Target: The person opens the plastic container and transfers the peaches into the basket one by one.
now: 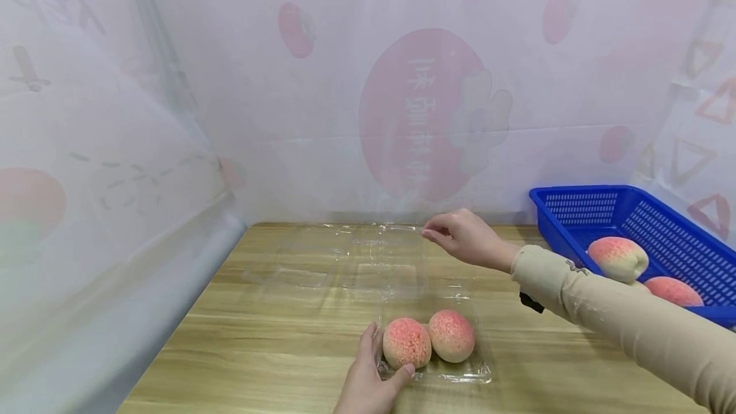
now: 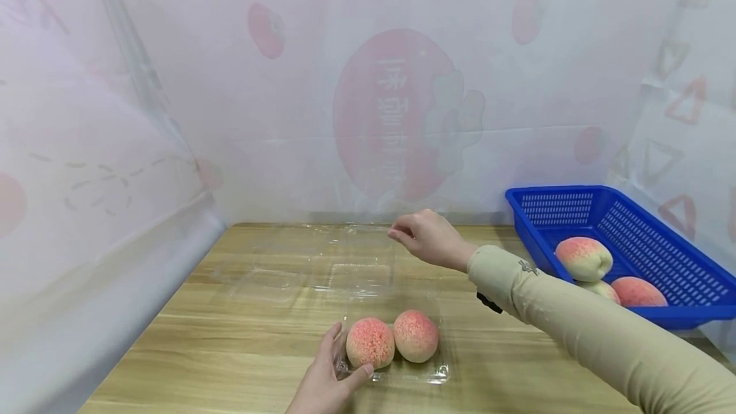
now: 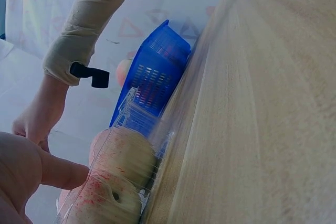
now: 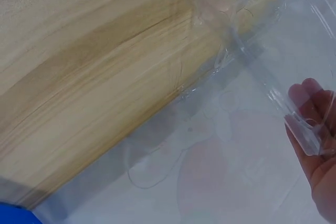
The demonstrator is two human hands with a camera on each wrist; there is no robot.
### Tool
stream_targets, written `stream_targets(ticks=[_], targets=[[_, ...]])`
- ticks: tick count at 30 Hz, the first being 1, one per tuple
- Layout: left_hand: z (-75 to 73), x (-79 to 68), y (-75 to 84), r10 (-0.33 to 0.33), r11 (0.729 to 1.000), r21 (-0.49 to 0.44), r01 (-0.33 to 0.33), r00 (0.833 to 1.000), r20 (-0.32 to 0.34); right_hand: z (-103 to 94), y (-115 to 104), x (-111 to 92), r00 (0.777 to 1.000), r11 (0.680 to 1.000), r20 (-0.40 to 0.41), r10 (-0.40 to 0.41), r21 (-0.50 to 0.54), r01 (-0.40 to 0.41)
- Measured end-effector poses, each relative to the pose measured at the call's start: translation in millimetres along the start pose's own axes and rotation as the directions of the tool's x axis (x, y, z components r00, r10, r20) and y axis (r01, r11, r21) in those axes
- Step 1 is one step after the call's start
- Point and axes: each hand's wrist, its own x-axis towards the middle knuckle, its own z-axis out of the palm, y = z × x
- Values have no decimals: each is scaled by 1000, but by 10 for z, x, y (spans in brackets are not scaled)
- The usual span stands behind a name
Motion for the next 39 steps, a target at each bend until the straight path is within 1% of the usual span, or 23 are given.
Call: stream_targets(ticks=[3,7,9,11,12,14,15,18,19,21,23,24,25,26,27,29,30,31,33,35,39], targets=[[-2,4,-7,0,1000,2,0,1000,-1,-12,-24,5,1000,1000,-2,5,-27,-5],[7,16,-36,21,1000,16,-21,1000,-10,-49,-74,-21,999,998,-33,-29,-65,26],[15,20,-45,41,999,33,-40,999,-19,-76,-118,-58,995,996,-74,-62,-70,57],[25,10,-47,45,999,27,-45,999,-14,-111,-180,-128,988,994,-126,-91,-67,83],[30,5,-45,49,998,43,-49,999,-19,-129,-218,-166,983,994,-152,-104,-59,96],[29,-2,-37,38,999,28,-38,999,-12,-164,-300,-252,974,993,-194,-119,-37,114],[23,-5,-26,22,1000,16,-22,1000,-4,-182,-344,-296,971,993,-208,-117,-24,114],[9,1,-11,0,1000,26,0,1000,1,-234,-477,-429,972,996,-221,-75,21,82],[0,3,-4,-11,1000,6,11,1000,11,-253,-519,-469,975,997,-217,-51,38,60],[-13,4,6,-13,1000,8,13,1000,14,-286,-591,-543,978,996,-209,11,90,8],[-24,3,9,5,1000,5,-5,1000,14,-306,-649,-618,977,982,-192,96,180,-61],[-29,0,10,8,1000,5,-8,1000,13,-311,-675,-659,972,963,-176,156,247,-110],[-28,0,13,17,1000,2,-17,1000,14,-320,-700,-704,964,930,-151,220,331,-160],[-27,-1,13,22,1000,5,-22,1000,14,-321,-722,-755,953,888,-122,276,411,-205],[-25,-1,11,21,1000,7,-21,1000,14,-318,-740,-809,939,840,-91,331,482,-249],[-21,-4,9,15,1000,4,-15,1000,14,-306,-775,-919,907,737,-28,420,593,-323],[-19,-5,5,11,1000,7,-11,1000,14,-298,-788,-971,893,691,-1,450,634,-348],[-17,-6,2,8,1000,8,-8,1000,13,-288,-796,-1019,886,661,16,463,660,-357],[-13,-6,-7,8,1000,13,-9,1000,9,-264,-803,-1106,873,630,23,488,683,-370],[-11,-4,-14,15,1000,21,-15,1000,1,-232,-805,-1175,862,612,11,507,699,-370],[-13,-4,-6,28,999,31,-28,1000,-6,-144,-811,-1265,844,609,-6,537,695,-382]])
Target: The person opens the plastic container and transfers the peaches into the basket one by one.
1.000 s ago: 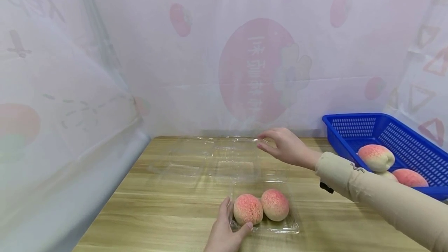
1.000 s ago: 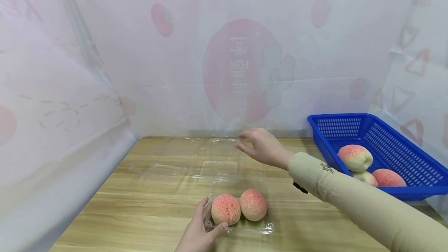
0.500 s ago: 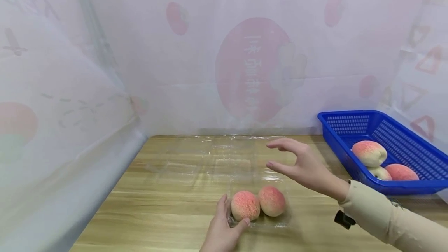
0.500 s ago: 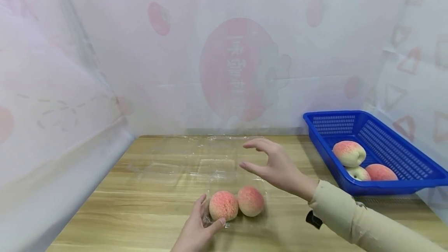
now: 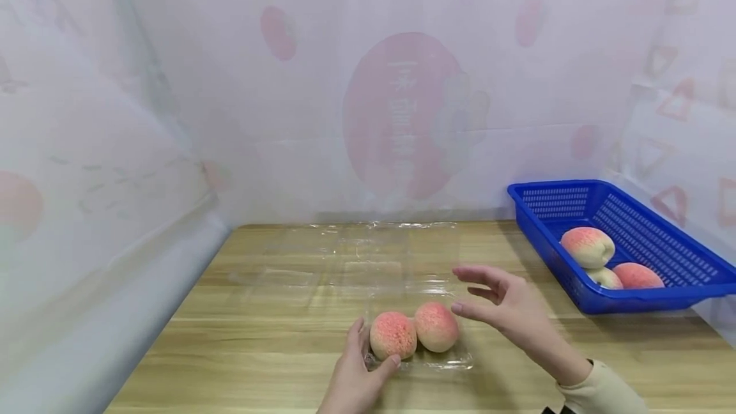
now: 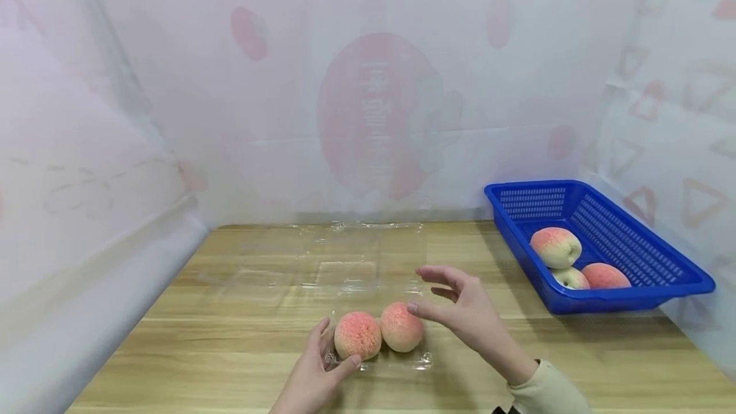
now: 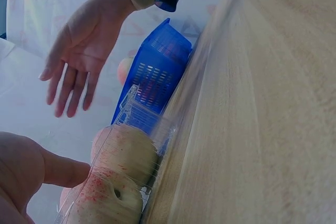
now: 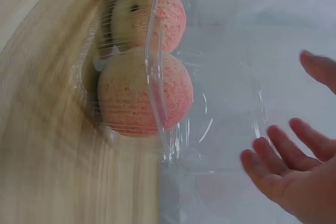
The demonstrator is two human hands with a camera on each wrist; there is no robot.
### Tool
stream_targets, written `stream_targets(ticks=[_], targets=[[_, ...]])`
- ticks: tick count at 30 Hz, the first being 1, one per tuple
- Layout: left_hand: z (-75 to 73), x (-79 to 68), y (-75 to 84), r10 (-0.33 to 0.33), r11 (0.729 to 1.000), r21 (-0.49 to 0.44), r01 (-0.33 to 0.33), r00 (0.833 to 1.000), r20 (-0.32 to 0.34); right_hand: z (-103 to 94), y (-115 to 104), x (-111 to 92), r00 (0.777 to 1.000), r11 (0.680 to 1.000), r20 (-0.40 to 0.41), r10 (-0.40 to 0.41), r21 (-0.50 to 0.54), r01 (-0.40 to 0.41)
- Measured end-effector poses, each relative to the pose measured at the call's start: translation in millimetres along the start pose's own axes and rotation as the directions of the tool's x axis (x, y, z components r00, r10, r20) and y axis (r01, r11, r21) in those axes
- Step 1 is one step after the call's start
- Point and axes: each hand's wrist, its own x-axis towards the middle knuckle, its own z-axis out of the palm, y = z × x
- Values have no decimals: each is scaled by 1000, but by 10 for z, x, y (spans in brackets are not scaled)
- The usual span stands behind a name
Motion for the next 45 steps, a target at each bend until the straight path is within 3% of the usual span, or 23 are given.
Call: stream_targets(ticks=[10,16,23,30,45], targets=[[-32,20,-3,9,1000,-5,-9,1000,3,199,157,-98,999,988,22,41,145,-44],[-25,13,18,9,1000,-4,-9,1000,5,266,215,-104,997,988,-32,73,140,-68],[-32,11,30,13,1000,-4,-13,1000,5,346,285,-80,993,970,-27,119,217,-110],[-26,12,29,19,1000,-8,-19,1000,11,389,350,-69,991,987,-29,128,105,-125],[-13,5,8,-12,1000,-23,13,1000,22,379,402,-5,990,993,93,102,-77,-95]])
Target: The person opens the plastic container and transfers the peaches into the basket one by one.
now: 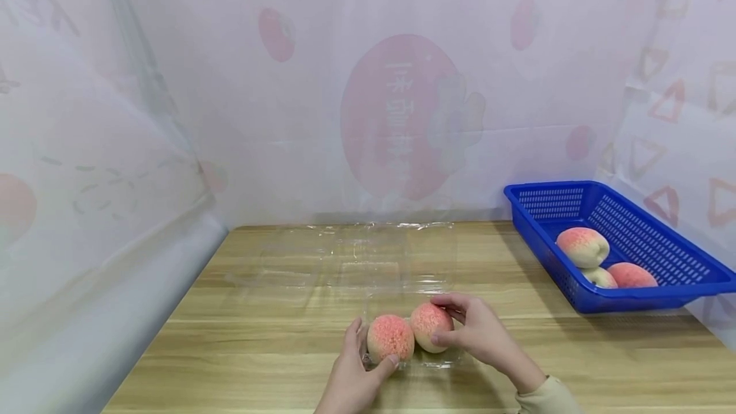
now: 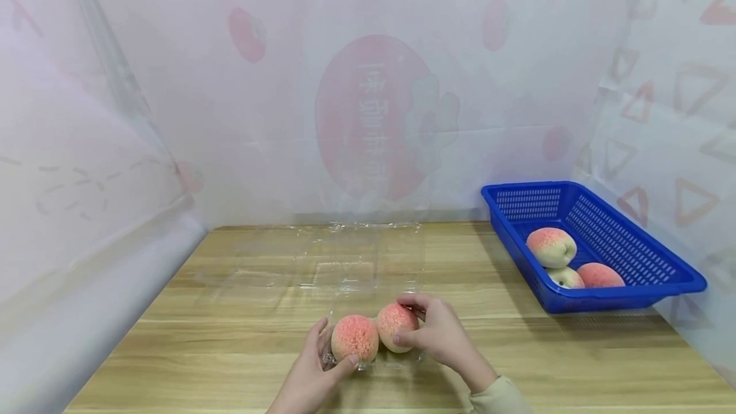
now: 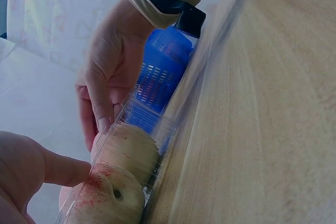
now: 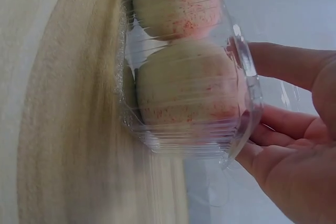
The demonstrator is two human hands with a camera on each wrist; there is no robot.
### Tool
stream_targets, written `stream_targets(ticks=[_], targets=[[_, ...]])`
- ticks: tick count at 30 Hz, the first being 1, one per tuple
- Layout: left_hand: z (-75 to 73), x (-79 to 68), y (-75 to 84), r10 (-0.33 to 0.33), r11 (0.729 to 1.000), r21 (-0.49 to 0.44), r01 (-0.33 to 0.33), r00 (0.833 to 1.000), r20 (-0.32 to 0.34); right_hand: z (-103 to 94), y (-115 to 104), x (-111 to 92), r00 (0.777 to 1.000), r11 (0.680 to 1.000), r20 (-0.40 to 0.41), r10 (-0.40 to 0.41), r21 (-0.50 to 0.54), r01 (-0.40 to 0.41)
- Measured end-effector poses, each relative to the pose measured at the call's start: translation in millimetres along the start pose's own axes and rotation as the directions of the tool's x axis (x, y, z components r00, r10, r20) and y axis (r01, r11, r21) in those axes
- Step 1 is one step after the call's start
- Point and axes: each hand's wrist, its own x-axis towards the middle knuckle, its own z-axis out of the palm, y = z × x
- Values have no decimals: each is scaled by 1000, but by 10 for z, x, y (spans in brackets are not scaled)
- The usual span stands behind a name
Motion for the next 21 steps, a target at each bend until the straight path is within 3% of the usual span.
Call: stream_targets(ticks=[9,15,21], targets=[[0,-2,2,-13,1000,-6,13,1000,-8,15,1,66,999,983,35,-35,-177,41],[1,2,9,-19,1000,3,19,1000,-7,24,25,119,995,948,75,-73,-304,93],[9,9,-2,-22,1000,7,22,1000,-14,29,37,158,992,912,113,-54,-398,95]])
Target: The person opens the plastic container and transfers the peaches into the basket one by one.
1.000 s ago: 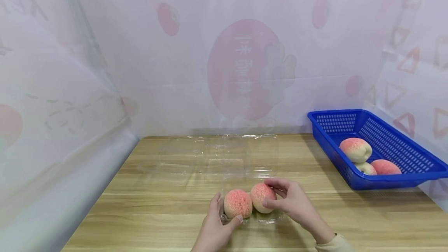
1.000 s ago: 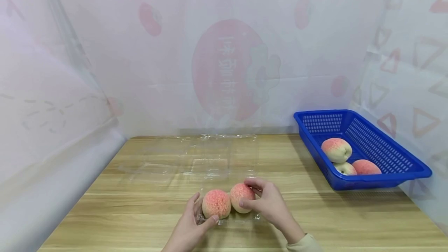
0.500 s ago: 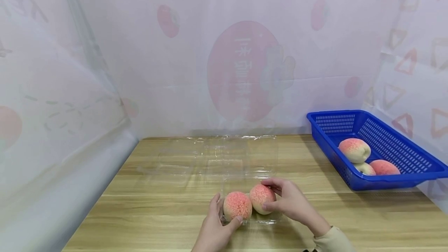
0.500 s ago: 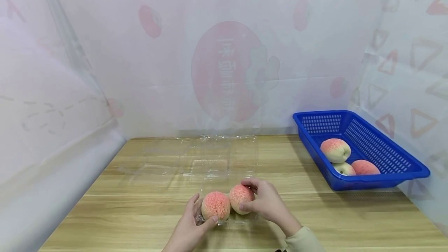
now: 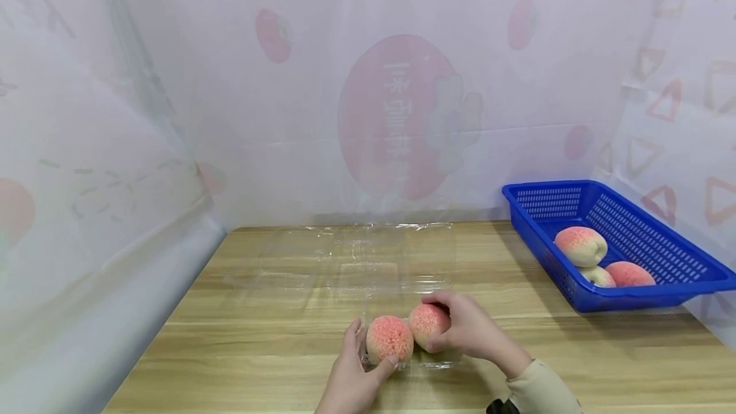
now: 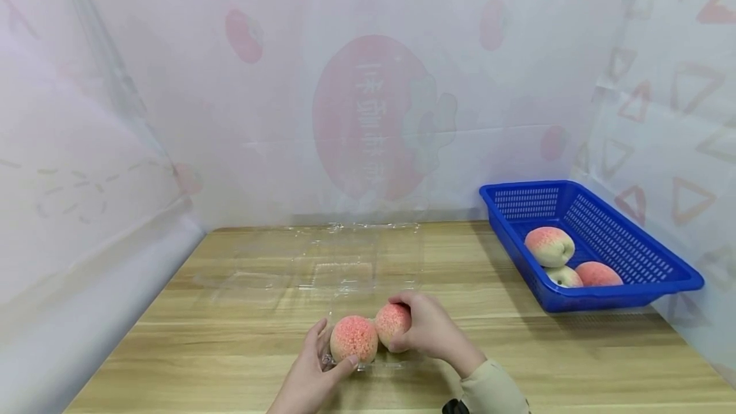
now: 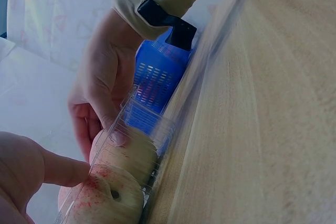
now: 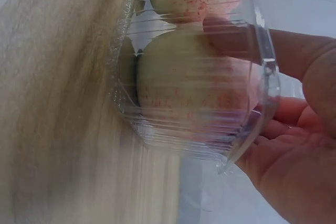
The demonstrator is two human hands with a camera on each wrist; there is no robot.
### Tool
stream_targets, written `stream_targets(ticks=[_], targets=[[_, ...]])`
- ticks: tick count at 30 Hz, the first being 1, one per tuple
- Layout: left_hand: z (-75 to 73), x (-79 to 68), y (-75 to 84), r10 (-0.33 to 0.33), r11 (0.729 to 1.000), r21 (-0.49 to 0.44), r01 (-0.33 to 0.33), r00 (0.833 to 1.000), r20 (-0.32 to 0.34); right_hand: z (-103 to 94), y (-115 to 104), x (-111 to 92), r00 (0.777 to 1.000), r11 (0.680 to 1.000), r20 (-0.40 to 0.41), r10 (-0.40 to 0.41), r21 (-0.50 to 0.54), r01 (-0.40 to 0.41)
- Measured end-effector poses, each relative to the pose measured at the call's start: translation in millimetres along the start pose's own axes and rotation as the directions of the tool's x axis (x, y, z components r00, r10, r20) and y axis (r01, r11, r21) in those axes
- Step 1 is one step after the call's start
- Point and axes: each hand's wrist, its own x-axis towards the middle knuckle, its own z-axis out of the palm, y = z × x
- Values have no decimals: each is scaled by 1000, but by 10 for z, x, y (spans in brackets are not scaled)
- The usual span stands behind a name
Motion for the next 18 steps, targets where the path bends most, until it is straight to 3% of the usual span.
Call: stream_targets(ticks=[8,18], targets=[[-9,7,14,5,1000,2,-5,1000,3,-7,-24,27,999,993,6,-42,-112,42],[8,10,-16,11,1000,12,-11,1000,-17,8,17,10,995,990,-47,-83,-121,77]])
